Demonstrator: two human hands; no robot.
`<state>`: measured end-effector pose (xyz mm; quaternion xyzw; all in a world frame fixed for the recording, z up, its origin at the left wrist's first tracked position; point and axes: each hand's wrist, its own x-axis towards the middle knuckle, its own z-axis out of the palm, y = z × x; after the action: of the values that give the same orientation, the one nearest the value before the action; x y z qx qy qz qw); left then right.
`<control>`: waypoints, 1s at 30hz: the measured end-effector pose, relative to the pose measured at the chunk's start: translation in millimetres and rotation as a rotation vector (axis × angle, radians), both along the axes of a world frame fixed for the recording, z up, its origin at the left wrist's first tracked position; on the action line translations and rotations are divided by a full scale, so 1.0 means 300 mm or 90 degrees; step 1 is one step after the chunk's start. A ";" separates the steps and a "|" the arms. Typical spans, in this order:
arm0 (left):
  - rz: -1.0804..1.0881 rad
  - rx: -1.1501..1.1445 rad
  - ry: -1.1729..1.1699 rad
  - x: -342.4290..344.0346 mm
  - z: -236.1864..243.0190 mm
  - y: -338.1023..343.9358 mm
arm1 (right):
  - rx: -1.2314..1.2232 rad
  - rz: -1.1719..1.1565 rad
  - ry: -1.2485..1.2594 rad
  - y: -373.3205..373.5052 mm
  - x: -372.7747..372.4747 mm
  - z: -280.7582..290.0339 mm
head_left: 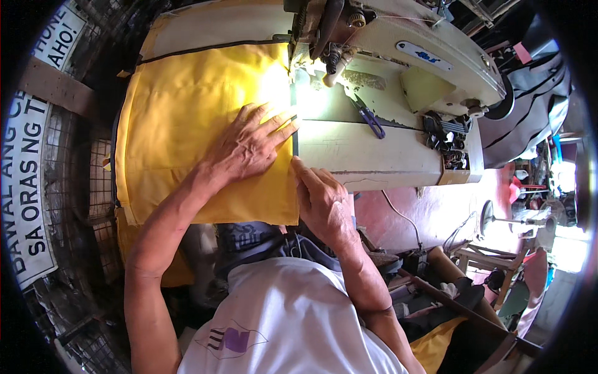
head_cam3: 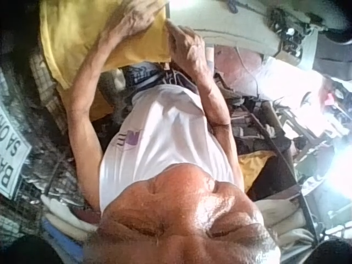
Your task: Sewing a yellow fabric bag using an industrial sewing machine.
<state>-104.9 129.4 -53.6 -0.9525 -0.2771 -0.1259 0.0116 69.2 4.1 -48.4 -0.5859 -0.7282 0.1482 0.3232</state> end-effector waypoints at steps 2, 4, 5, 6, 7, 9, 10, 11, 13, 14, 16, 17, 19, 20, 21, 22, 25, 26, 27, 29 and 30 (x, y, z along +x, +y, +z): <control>-0.010 0.013 -0.043 -0.002 -0.013 -0.003 | 0.010 0.003 0.039 -0.006 0.000 -0.021; -0.009 0.010 -0.055 -0.010 -0.005 -0.009 | 0.012 0.005 0.019 -0.011 -0.008 -0.023; -0.012 0.005 -0.065 -0.011 0.000 -0.013 | 0.013 0.001 0.001 -0.012 -0.010 -0.025; -0.009 0.006 -0.066 -0.011 0.008 -0.026 | 0.024 0.008 -0.036 -0.013 -0.009 -0.032; -0.014 -0.007 -0.060 -0.010 0.018 -0.043 | 0.024 0.010 -0.037 -0.013 -0.010 -0.031; -0.016 -0.020 -0.054 -0.019 0.027 -0.044 | 0.014 0.003 -0.093 -0.010 -0.023 -0.023; -0.021 -0.024 -0.065 -0.025 0.027 -0.038 | 0.011 -0.001 -0.107 -0.007 -0.029 -0.018; -0.028 -0.028 -0.068 -0.020 0.030 -0.033 | 0.011 -0.001 -0.101 -0.005 -0.025 -0.018; -0.025 -0.032 -0.061 -0.005 0.033 -0.017 | 0.016 -0.006 -0.120 0.003 -0.012 -0.017; -0.020 -0.037 -0.066 -0.009 0.030 -0.008 | 0.015 -0.004 -0.121 0.013 -0.013 -0.009; -0.024 -0.033 -0.085 -0.013 0.014 0.024 | -0.012 -0.003 -0.142 0.045 -0.013 0.006; -0.030 -0.028 -0.102 -0.013 0.007 0.043 | -0.012 -0.002 -0.143 0.061 -0.014 0.007; -0.029 -0.013 -0.120 -0.009 0.002 0.074 | 0.024 -0.027 -0.119 0.097 -0.018 0.007; -0.029 0.000 -0.136 -0.009 0.001 0.089 | 0.025 -0.025 -0.118 0.112 -0.021 0.006; -0.027 0.001 -0.136 -0.011 0.002 0.106 | 0.030 -0.031 -0.115 0.127 -0.025 0.003; -0.041 0.008 -0.137 -0.015 0.004 0.124 | 0.034 -0.037 -0.112 0.142 -0.028 0.002; -0.065 0.009 -0.142 -0.011 -0.005 0.180 | 0.050 -0.050 -0.115 0.180 -0.031 -0.006; -0.073 0.004 -0.145 -0.009 -0.005 0.191 | 0.049 -0.050 -0.114 0.190 -0.031 -0.010; -0.074 0.002 -0.145 -0.007 0.001 0.197 | 0.063 -0.051 -0.111 0.199 -0.031 -0.015; -0.081 -0.006 -0.186 -0.003 0.019 0.207 | 0.076 -0.052 -0.105 0.205 -0.034 -0.020; -0.082 -0.007 -0.184 0.000 0.021 0.209 | 0.073 -0.064 -0.116 0.205 -0.036 -0.018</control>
<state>-105.1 191.9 -47.2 -0.9402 -0.2151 -0.2607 -0.0418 58.4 65.6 -53.9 -0.6131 -0.7316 0.0364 0.2959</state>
